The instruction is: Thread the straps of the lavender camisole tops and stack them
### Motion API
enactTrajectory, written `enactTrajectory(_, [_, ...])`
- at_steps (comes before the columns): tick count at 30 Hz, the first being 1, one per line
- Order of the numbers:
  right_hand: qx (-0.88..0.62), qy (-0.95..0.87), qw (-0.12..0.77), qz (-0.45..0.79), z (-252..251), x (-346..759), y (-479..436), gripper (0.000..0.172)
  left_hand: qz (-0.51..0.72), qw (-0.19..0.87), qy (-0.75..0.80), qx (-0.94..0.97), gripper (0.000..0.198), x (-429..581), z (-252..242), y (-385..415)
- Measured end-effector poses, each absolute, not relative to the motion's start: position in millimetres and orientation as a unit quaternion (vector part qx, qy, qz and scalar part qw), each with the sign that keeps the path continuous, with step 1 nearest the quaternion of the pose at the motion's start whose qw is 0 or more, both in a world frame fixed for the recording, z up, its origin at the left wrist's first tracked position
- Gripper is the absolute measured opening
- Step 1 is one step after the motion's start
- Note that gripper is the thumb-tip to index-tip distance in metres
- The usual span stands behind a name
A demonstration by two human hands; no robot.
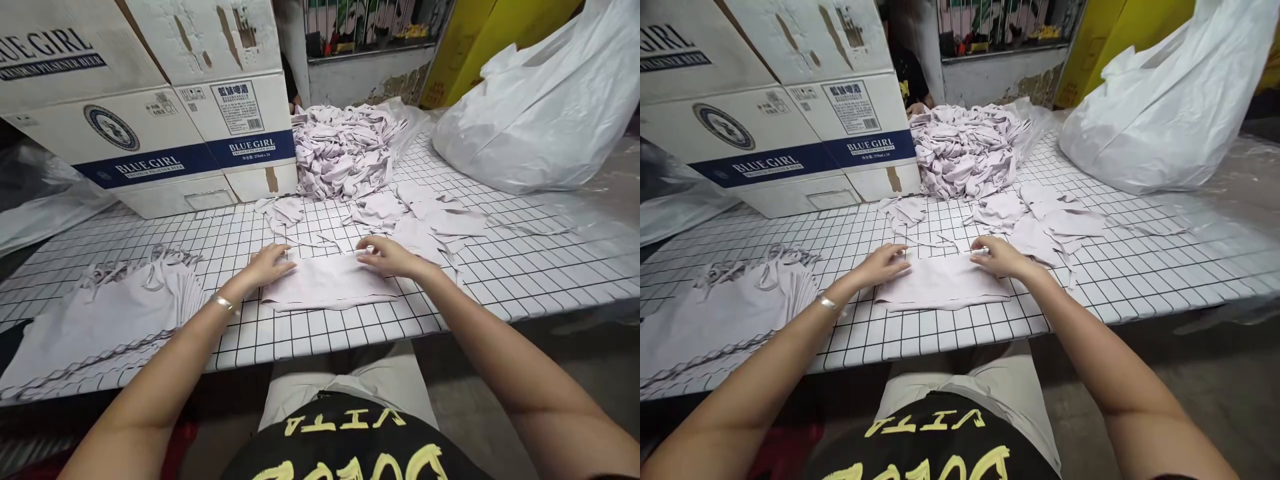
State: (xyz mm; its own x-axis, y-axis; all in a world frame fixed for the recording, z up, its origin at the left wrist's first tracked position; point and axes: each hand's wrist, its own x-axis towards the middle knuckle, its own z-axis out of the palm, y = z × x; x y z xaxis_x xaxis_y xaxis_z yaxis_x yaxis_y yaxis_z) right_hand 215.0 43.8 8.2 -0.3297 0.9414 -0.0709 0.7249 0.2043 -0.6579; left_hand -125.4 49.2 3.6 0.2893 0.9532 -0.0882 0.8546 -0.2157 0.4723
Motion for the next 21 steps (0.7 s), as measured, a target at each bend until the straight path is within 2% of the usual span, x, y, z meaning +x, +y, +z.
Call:
enactTrajectory(2, [-0.564, -0.768, 0.112, 0.282, 1, 203, 63, 0.033, 0.057, 0.224, 0.592, 0.772, 0.047, -116, -2, 63])
enactTrajectory(4, [-0.575, -0.755, 0.069, 0.307, -2, 199, 73, 0.033, 0.033, 0.281, 0.575, 0.768, 0.037, -115, -5, 74])
enactTrajectory(7, [-0.548, -0.714, 0.096, 0.425, 3, 209, 76, 0.036, 0.043, 0.371, 0.514, 0.772, 0.035, -127, -3, 82])
enactTrajectory(10, [-0.512, -0.703, 0.091, 0.485, 12, 225, 74, 0.040, 0.010, 0.372, 0.509, 0.776, 0.037, -144, 3, 83])
enactTrajectory(13, [-0.511, -0.729, 0.052, 0.453, 17, 237, 74, 0.041, -0.020, 0.375, 0.525, 0.764, 0.035, -155, 6, 79])
enactTrajectory(16, [-0.545, -0.727, 0.068, 0.413, 18, 242, 76, 0.046, 0.045, 0.423, 0.532, 0.732, 0.036, -157, 5, 73])
enactTrajectory(18, [-0.583, -0.721, 0.036, 0.373, 19, 243, 76, 0.048, 0.082, 0.450, 0.532, 0.712, 0.036, -155, 7, 72])
enactTrajectory(21, [-0.615, -0.722, -0.030, 0.315, 30, 244, 73, 0.032, 0.104, 0.406, 0.554, 0.719, 0.031, -149, 26, 82])
